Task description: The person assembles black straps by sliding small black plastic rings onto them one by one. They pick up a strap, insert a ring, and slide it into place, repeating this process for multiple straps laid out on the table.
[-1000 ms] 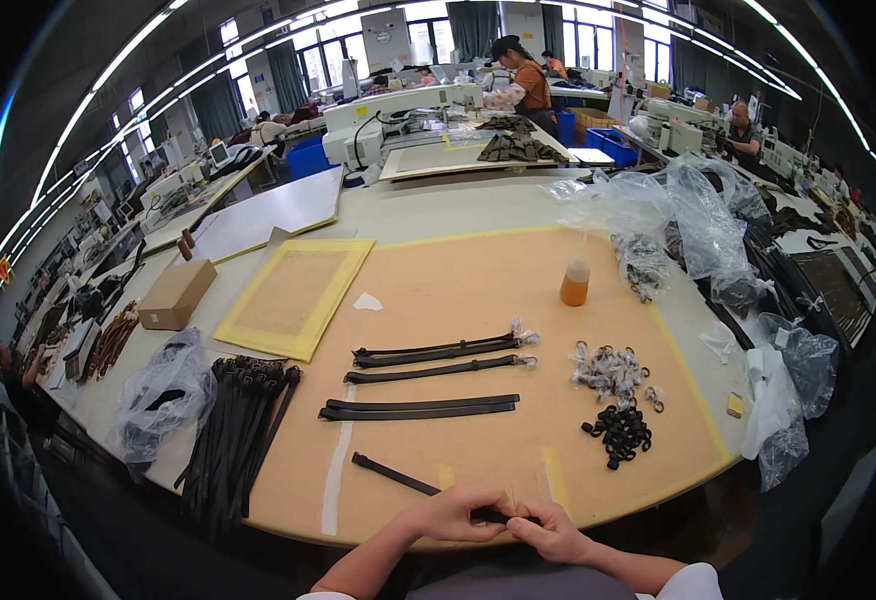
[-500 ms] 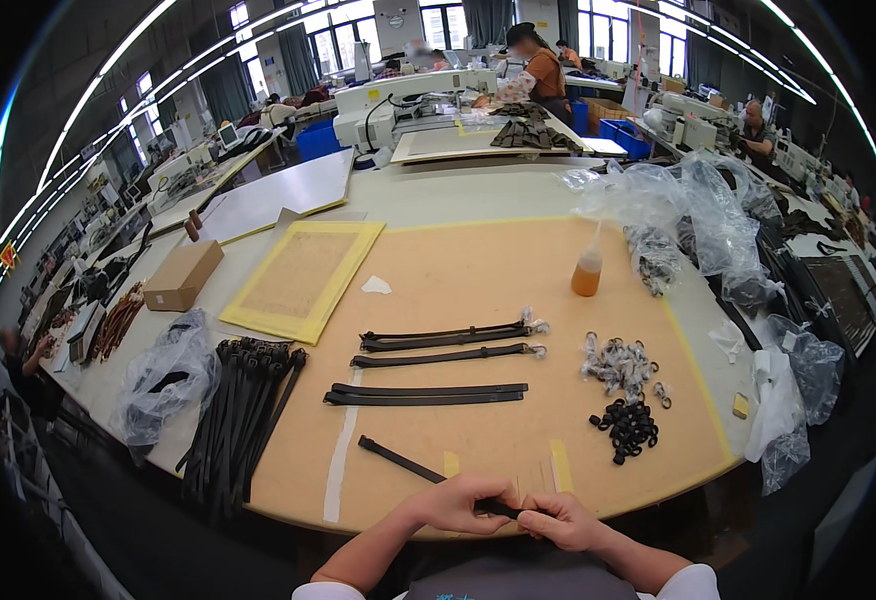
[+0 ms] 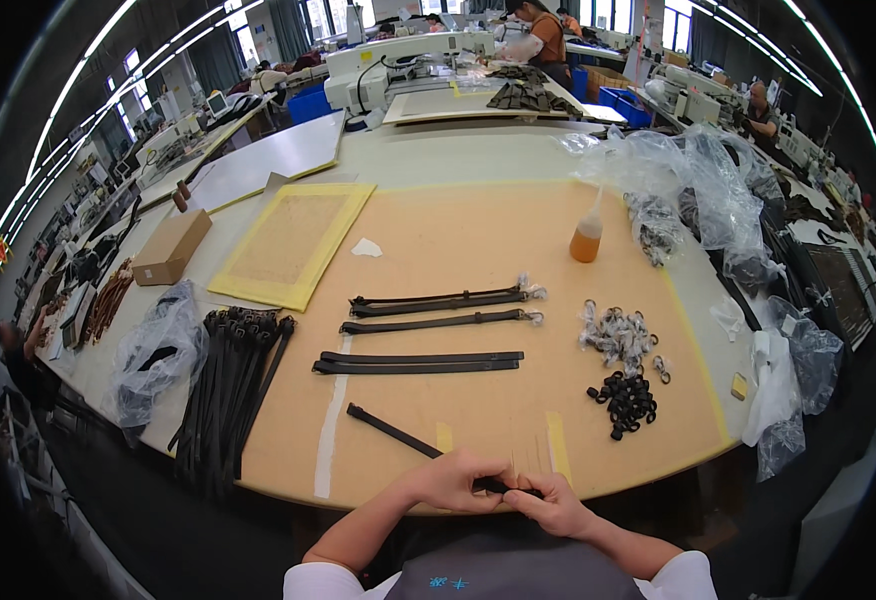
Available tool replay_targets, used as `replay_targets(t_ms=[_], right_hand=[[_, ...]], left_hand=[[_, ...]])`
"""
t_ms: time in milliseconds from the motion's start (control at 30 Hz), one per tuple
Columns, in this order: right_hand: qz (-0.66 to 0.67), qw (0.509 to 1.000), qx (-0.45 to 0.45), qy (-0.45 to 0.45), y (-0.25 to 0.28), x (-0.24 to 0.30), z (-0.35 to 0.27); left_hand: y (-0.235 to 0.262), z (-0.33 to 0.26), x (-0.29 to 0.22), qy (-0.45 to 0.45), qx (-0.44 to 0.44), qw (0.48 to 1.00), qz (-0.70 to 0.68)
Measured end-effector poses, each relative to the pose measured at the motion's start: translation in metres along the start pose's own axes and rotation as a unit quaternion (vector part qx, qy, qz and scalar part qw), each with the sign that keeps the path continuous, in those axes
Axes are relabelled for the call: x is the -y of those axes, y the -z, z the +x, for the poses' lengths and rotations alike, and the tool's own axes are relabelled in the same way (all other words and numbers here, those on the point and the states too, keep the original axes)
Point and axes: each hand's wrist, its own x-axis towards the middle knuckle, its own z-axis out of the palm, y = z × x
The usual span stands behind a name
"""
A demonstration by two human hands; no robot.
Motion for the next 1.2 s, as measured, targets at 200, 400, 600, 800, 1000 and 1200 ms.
replay_targets(t_ms=[200,400,600,800,1000,1200], right_hand=[[0.026,1.0,-0.003,-0.011,0.001,-0.009,0.002],[-0.007,0.996,-0.013,-0.084,0.029,0.002,0.006],[-0.168,0.986,-0.015,-0.017,0.087,0.024,0.046],[-0.214,0.973,-0.075,0.049,0.125,0.027,0.172],[-0.431,0.879,-0.14,0.146,0.15,-0.006,0.229],[-0.375,0.915,-0.142,0.031,0.17,0.038,0.17]], left_hand=[[0.002,-0.002,0.003,0.055,0.004,0.998,-0.01],[0.026,-0.011,-0.006,0.083,-0.074,0.962,0.25],[0.082,-0.066,0.032,0.155,-0.204,0.924,0.285],[0.174,-0.039,0.035,0.103,-0.277,0.904,0.309],[0.202,-0.009,0.087,0.077,-0.276,0.821,0.494],[0.136,0.021,0.099,0.054,-0.217,0.886,0.407]])
